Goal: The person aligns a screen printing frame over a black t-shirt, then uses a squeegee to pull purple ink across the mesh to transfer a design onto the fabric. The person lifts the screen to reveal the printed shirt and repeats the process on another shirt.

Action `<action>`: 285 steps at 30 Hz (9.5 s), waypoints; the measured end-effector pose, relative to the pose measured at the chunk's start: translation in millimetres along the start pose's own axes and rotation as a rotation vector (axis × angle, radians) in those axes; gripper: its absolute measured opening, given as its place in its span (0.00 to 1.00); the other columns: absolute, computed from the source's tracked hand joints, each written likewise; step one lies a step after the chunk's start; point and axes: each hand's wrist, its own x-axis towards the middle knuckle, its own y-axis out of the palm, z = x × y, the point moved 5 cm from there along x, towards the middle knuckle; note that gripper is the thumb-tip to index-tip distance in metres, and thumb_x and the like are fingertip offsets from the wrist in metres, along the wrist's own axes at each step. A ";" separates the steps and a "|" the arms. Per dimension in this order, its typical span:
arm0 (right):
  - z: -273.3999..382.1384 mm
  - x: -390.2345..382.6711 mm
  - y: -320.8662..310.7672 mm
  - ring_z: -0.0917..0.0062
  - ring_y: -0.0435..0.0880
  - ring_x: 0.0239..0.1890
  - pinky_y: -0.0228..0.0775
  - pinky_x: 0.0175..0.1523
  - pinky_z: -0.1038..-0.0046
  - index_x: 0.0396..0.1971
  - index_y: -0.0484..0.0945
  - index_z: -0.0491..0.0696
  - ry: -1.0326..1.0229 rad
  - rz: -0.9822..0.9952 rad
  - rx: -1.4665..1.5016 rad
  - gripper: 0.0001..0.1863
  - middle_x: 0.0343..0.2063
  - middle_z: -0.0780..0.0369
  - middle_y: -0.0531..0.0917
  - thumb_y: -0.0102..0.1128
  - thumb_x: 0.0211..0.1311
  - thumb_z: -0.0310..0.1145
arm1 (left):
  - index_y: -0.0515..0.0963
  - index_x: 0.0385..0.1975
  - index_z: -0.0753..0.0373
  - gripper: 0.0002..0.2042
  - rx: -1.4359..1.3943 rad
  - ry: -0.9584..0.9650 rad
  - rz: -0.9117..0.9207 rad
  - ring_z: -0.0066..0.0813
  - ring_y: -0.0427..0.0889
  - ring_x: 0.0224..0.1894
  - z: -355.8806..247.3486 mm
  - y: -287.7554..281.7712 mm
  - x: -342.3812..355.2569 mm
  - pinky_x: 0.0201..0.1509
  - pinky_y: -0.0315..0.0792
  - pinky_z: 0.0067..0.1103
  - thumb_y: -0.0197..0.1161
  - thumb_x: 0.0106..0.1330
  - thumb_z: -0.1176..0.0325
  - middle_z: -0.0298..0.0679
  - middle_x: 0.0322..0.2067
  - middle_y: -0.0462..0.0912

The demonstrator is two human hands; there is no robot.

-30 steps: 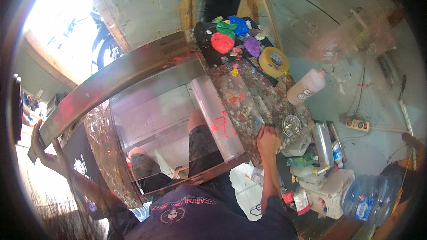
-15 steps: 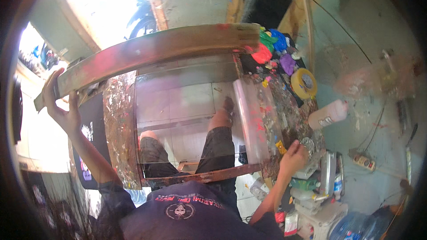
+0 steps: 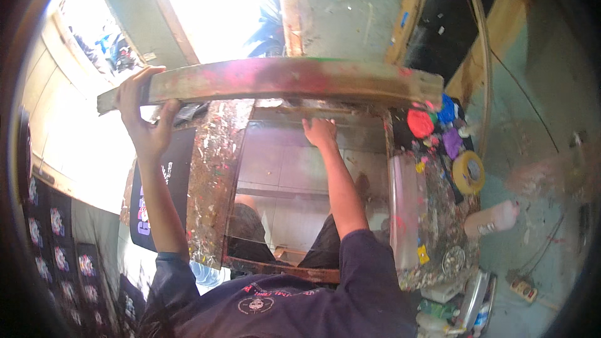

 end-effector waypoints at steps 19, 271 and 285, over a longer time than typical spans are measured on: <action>5.0 -5.4 12.3 0.56 0.84 0.55 0.64 0.71 0.50 0.42 0.87 0.44 -0.052 -0.249 -0.006 0.32 0.45 0.51 0.89 0.43 0.79 0.57 | 0.79 0.48 0.65 0.35 0.118 -0.026 0.049 0.41 0.79 0.54 10.6 6.8 8.0 0.66 0.61 0.36 0.58 0.64 0.33 0.43 0.46 0.84; -45.1 -331.1 -100.9 0.43 0.54 0.80 0.50 0.82 0.54 0.79 0.59 0.47 0.087 -0.006 0.662 0.46 0.75 0.46 0.66 0.57 0.56 0.25 | 0.74 0.64 0.69 0.29 -0.594 -0.109 1.227 0.58 0.74 0.67 -201.4 -30.0 -385.6 0.71 0.67 0.42 0.60 0.75 0.49 0.60 0.63 0.75; -105.2 -304.6 -103.4 0.58 0.52 0.83 0.42 0.82 0.46 0.79 0.61 0.57 0.006 0.023 -0.068 0.34 0.81 0.57 0.56 0.50 0.74 0.38 | 0.64 0.77 0.59 0.50 -0.213 -0.262 1.173 0.49 0.49 0.83 -145.3 0.1 -335.1 0.83 0.40 0.49 0.64 0.61 0.29 0.56 0.80 0.53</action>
